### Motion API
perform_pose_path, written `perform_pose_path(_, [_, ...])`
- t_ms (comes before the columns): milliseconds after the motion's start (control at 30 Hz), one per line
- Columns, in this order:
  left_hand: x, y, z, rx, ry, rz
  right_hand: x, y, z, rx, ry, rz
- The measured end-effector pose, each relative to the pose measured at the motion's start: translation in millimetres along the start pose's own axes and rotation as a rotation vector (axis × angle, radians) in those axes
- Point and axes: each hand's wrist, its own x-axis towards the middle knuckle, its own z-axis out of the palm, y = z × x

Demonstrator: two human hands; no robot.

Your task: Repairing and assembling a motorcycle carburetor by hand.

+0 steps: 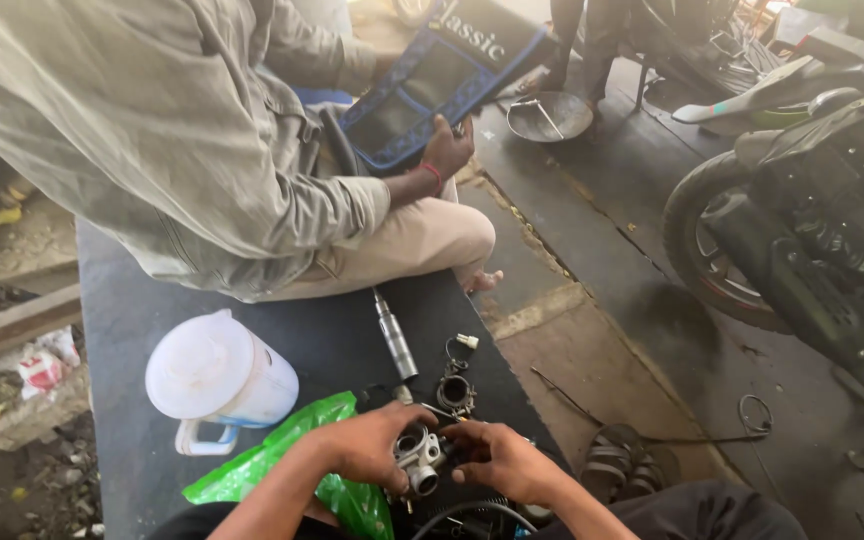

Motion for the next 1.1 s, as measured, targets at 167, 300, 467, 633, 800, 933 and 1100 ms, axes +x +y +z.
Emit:
perform_pose_path(167, [8.6,-6.2,11.2,-0.003,0.010,0.010,4.3,15.5,-1.0,-0.101,0.026,0.020])
perform_pose_path(300, [0.3,8.8,-2.2,0.016,0.074,0.005,9.5,4.7,-2.2,-0.049,0.039,0.054])
perform_pose_path(467, [4.3,6.3,0.8,0.016,0.055,-0.008,4.7,1.0,-2.9,-0.077,0.039,0.060])
perform_pose_path(633, [-2.3,13.0,-6.2,0.028,-0.003,-0.021,6.1,6.0,-4.2,-0.068,0.020,0.032])
perform_pose_path(800, [-5.7,10.8,-9.0,-0.108,0.002,0.006,1.9,-1.1,-2.3,-0.124,0.039,0.050])
perform_pose_path(933, [-4.4,12.6,-10.3,-0.102,0.017,-0.066,0.0,-5.1,-2.3,-0.174,0.048,0.064])
perform_pose_path(1100, [3.8,1.4,-5.4,-0.061,0.034,-0.186,0.2,-3.0,-3.3,-0.167,0.039,0.030])
